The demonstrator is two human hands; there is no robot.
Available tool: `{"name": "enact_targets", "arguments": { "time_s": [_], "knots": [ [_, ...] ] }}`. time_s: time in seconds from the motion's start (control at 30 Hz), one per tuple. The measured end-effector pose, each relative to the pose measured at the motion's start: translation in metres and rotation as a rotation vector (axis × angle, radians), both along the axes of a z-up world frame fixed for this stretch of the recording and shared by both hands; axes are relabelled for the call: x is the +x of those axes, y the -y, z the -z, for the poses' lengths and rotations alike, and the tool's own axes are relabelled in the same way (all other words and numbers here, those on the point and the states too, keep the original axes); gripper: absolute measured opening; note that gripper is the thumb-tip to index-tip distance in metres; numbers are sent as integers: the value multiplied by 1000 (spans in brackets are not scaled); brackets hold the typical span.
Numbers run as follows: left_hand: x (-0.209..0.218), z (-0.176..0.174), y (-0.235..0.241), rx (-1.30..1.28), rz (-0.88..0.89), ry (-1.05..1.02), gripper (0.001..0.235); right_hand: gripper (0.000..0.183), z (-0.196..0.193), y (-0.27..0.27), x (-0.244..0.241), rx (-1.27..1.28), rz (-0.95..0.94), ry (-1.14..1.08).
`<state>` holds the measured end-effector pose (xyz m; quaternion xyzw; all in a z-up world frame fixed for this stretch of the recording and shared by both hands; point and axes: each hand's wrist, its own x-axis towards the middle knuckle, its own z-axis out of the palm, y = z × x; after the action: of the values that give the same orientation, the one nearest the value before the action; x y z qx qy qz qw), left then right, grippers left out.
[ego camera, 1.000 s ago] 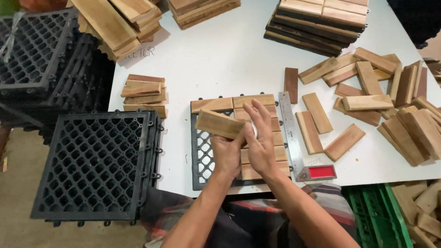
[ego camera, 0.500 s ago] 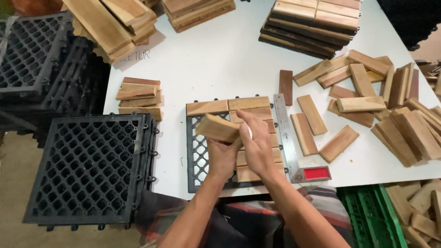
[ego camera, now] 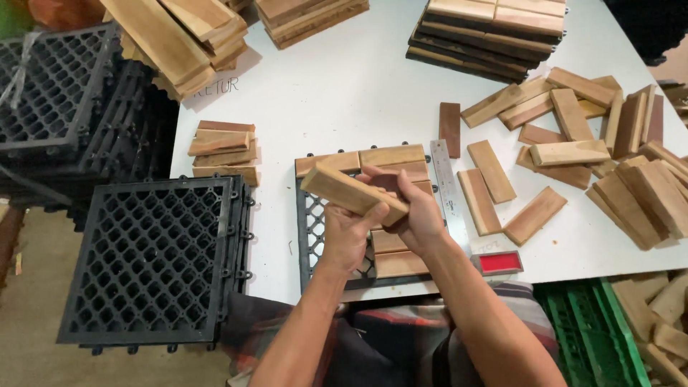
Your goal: Sanding small wooden slats and assembling them into a plastic interlocking grid to create floor tiles.
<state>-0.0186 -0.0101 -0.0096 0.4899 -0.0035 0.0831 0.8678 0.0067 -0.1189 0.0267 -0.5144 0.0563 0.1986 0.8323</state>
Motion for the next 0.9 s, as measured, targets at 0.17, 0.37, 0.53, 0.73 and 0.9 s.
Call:
{"name": "enact_targets", "arguments": {
  "time_s": [0.17, 0.37, 0.53, 0.73, 0.9],
  "knots": [
    [15, 6, -12, -79, -21, -106, 41, 64, -15, 9, -14, -91, 74, 499],
    [2, -18, 3, -154, 72, -69, 37, 62, 18, -9, -2, -28, 91, 144],
    [19, -10, -27, -191, 3, -191, 35, 69, -9, 8, -3, 120, 107, 365],
    [6, -20, -12, -106, 17, -153, 30, 61, 5, -10, -21, -465, 89, 886],
    [14, -28, -21, 5, -33, -176, 27, 73, 16, -10, -9, 421, 58, 127]
  ]
}}
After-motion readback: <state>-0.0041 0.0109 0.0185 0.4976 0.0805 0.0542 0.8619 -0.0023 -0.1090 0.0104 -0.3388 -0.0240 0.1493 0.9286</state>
